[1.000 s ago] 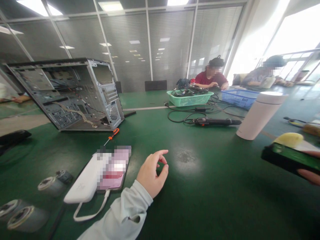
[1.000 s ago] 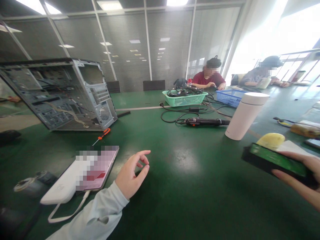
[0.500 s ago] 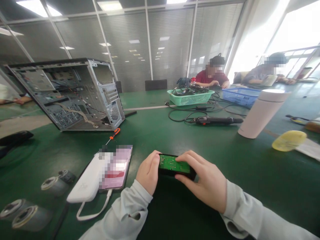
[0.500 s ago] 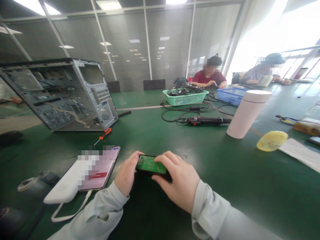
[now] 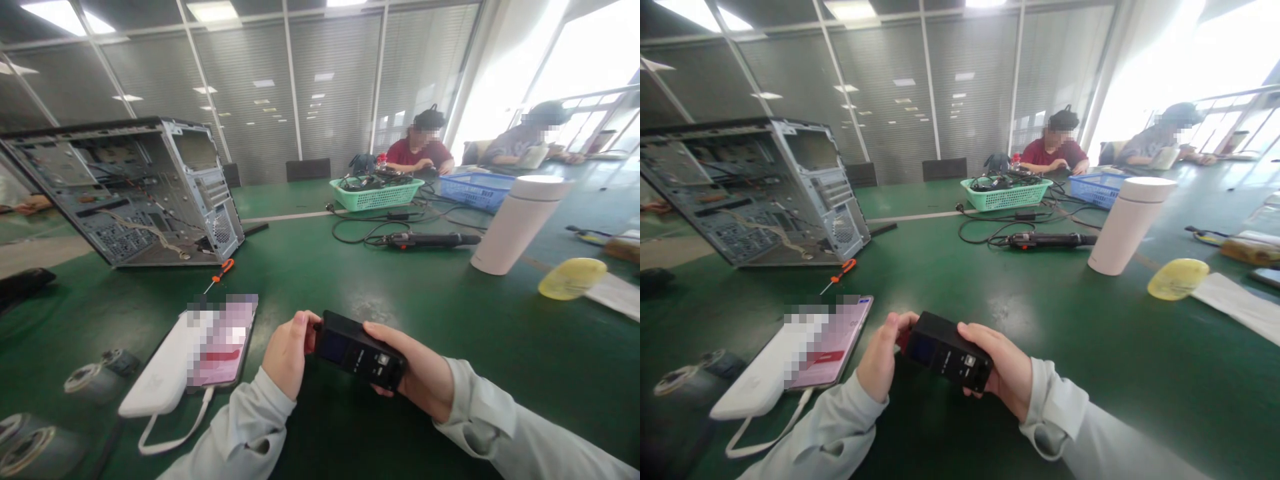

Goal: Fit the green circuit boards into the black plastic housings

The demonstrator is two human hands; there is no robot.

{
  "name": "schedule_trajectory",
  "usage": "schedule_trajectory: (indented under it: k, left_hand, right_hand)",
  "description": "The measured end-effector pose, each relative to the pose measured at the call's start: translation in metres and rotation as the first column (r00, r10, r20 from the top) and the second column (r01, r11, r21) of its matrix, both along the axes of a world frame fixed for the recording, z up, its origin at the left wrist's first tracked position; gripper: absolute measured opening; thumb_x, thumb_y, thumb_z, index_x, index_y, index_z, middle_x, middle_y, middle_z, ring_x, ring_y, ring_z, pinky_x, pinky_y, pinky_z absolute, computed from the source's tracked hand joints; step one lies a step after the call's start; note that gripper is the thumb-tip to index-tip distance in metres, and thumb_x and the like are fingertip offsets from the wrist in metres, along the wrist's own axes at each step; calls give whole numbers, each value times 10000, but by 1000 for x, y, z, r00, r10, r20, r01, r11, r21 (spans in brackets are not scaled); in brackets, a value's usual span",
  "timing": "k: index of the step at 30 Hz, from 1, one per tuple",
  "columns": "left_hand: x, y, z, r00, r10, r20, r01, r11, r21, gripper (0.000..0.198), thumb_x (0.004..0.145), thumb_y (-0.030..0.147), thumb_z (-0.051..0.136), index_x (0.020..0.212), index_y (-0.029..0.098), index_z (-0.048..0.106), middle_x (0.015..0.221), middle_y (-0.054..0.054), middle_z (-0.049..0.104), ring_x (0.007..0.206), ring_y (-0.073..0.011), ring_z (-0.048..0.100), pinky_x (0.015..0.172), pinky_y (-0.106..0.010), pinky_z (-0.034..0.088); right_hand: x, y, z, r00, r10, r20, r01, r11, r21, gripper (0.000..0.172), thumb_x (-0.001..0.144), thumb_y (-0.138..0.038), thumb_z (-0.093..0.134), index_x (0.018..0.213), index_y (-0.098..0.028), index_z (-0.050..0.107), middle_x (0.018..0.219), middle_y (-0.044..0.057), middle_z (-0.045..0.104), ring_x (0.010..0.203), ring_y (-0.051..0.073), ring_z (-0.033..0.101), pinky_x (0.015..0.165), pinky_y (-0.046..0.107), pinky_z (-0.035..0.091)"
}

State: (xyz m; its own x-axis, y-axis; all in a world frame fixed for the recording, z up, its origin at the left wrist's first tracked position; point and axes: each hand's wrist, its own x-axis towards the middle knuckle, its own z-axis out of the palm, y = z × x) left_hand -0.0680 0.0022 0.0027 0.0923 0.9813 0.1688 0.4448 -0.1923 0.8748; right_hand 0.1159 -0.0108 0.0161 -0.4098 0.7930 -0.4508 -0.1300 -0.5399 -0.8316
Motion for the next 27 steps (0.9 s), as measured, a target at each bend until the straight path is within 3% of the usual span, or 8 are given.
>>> schedule_trajectory:
  k: [3, 6, 9, 12, 15, 19, 23, 27]
  left_hand:
    - [2, 2, 2, 1000, 23, 18, -22, 999, -26, 746, 791, 725, 81, 681, 185, 584, 544, -24, 531, 532, -174, 517, 521, -300, 414]
    - [3, 3, 2, 999, 34, 14, -34, 999, -35, 755, 787, 731, 96, 716, 175, 602, 554, -22, 531, 523, -172, 521, 520, -302, 420]
    - [2, 4, -1, 999, 38, -3, -38, 999, -5, 721, 832, 675, 124, 774, 165, 632, 595, -33, 577, 543, -172, 530, 525, -299, 428]
    - [0, 2, -3, 1000, 7, 11, -8, 999, 40, 630, 893, 567, 156, 890, 171, 646, 732, -51, 657, 642, -179, 579, 557, -288, 458]
    - [-1, 0, 0, 998, -69, 2, 68, 991, 118, 476, 917, 464, 246, 1021, 199, 627, 934, -58, 679, 814, -188, 615, 647, -284, 498]
    - [0, -2, 6, 988, -120, -100, 138, 969, 205, 318, 841, 344, 480, 1117, 214, 568, 1035, -57, 657, 927, -199, 613, 745, -303, 510]
    - [0, -2, 8, 982, -136, -128, 164, 955, 248, 315, 801, 297, 552, 1103, 209, 544, 1056, -63, 651, 938, -196, 618, 766, -314, 518]
    - [0, -1, 7, 976, -141, -164, 178, 955, 239, 245, 789, 312, 573, 1011, 208, 566, 1035, -58, 655, 924, -198, 616, 796, -337, 511]
  right_hand:
    - [1, 0, 6, 985, 34, -171, -79, 961, -263, 451, 931, -524, 265, 827, -129, 457, 566, 18, 510, 391, 70, 454, 388, 135, 295]
    - [3, 0, 8, 959, 106, -262, -185, 937, -298, 528, 975, -467, 68, 818, -134, 447, 552, 31, 520, 353, 73, 442, 365, 135, 279]
    - [4, 1, 3, 962, 145, -230, -194, 958, -209, 464, 957, -495, 182, 855, -133, 453, 603, 28, 533, 393, 73, 478, 372, 133, 302]
    - [8, 3, -5, 998, 67, -17, -64, 990, 128, 470, 800, -603, 510, 915, -153, 443, 700, 13, 541, 521, 109, 557, 429, 153, 379]
    - [15, 6, -10, 952, -147, 270, -68, 755, 652, 457, 739, -544, 625, 958, -162, 503, 842, 42, 556, 710, 149, 577, 581, 230, 475]
    - [22, 9, -13, 892, -320, 320, -153, 452, 879, 393, 785, -353, 617, 1126, -202, 492, 1071, 51, 514, 943, 160, 530, 779, 260, 489]
    - [25, 11, -17, 901, -341, 268, -118, 402, 908, 447, 765, -296, 611, 1163, -193, 437, 1086, 55, 493, 965, 162, 523, 798, 259, 484]
    - [28, 15, -17, 911, -279, 305, -150, 465, 873, 435, 765, -396, 653, 1090, -179, 462, 1026, 52, 513, 873, 156, 536, 733, 252, 475]
